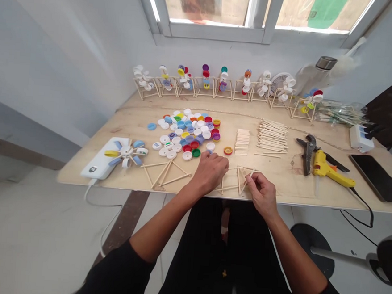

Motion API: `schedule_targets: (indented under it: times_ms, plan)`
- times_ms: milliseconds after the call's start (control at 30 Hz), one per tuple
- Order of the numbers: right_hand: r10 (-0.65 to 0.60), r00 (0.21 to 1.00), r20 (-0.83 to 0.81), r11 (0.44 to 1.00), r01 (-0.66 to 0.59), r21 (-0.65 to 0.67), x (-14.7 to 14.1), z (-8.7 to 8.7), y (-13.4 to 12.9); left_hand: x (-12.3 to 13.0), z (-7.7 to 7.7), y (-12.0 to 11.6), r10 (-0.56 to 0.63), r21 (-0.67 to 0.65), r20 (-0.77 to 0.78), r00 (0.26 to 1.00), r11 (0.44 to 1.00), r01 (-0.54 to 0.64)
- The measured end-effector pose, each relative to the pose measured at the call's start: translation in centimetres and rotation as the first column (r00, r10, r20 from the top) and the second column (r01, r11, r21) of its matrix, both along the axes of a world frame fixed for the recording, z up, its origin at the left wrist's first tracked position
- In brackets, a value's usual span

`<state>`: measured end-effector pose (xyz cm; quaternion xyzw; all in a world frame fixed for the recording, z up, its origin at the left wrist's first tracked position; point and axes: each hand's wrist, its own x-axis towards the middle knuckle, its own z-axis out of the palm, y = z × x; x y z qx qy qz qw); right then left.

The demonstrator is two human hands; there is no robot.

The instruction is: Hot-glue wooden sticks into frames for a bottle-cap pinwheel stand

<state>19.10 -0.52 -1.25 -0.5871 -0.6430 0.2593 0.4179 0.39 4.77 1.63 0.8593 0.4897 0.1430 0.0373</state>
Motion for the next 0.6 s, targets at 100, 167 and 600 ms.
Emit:
schedule_targets:
  times_ms: [100,167,600]
  plan:
    - [-0.005,1.000,0.015,1.000,0.005,0.006,0.0,0.0,0.0,0.0,-0.3,-0.3,-0.003,0.026,-0.042,0.999,1.000,0.004]
    - [-0.004,1.000,0.018,1.000,0.004,0.004,0.0,-0.1,0.1,0.1,-0.6,-0.2,0.004,0.051,-0.066,0.998,0.999,-0.001]
    - [0.002,1.000,0.015,1.000,-0.002,0.001,0.1,0.0,0.1,0.3,-1.5,0.5,0.005,0.095,-0.092,0.996,0.995,0.004]
